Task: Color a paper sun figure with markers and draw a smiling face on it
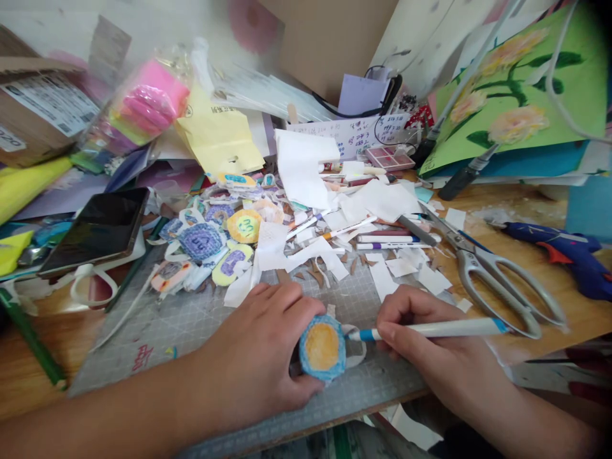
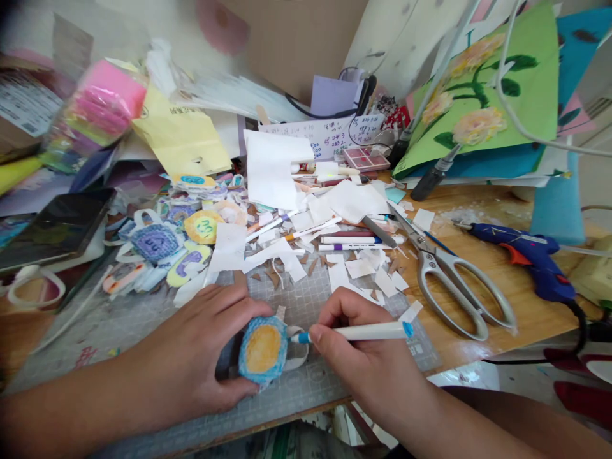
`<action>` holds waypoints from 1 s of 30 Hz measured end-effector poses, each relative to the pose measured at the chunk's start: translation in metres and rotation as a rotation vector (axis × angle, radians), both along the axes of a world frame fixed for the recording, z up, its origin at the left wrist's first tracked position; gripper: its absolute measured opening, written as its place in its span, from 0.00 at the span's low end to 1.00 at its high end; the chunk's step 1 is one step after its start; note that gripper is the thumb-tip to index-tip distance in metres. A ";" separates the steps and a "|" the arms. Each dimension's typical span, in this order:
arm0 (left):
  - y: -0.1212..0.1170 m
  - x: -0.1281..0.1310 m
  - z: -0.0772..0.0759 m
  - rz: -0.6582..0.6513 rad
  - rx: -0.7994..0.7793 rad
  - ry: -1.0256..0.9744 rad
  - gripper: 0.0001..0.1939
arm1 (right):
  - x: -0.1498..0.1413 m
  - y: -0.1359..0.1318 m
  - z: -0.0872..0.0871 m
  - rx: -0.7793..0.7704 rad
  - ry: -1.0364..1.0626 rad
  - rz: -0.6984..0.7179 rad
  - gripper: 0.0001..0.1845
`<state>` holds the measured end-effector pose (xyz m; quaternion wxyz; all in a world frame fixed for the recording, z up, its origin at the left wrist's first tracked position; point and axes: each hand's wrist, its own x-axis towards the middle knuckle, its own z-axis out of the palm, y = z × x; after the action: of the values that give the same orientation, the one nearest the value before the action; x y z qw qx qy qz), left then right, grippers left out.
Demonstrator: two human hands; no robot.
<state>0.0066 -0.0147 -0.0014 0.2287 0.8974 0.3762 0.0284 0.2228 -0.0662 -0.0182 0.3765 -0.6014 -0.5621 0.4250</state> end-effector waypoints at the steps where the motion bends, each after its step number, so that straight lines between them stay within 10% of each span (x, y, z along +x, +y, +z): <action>1: 0.000 0.000 0.000 -0.001 0.002 -0.003 0.29 | 0.000 0.000 0.000 -0.004 0.002 -0.002 0.10; 30: -0.001 0.000 0.003 0.000 -0.003 0.003 0.29 | 0.002 -0.009 0.001 0.029 -0.037 0.062 0.09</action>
<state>0.0065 -0.0161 0.0014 0.2296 0.8971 0.3766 0.0266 0.2251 -0.0754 -0.0174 0.3615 -0.5859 -0.5933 0.4171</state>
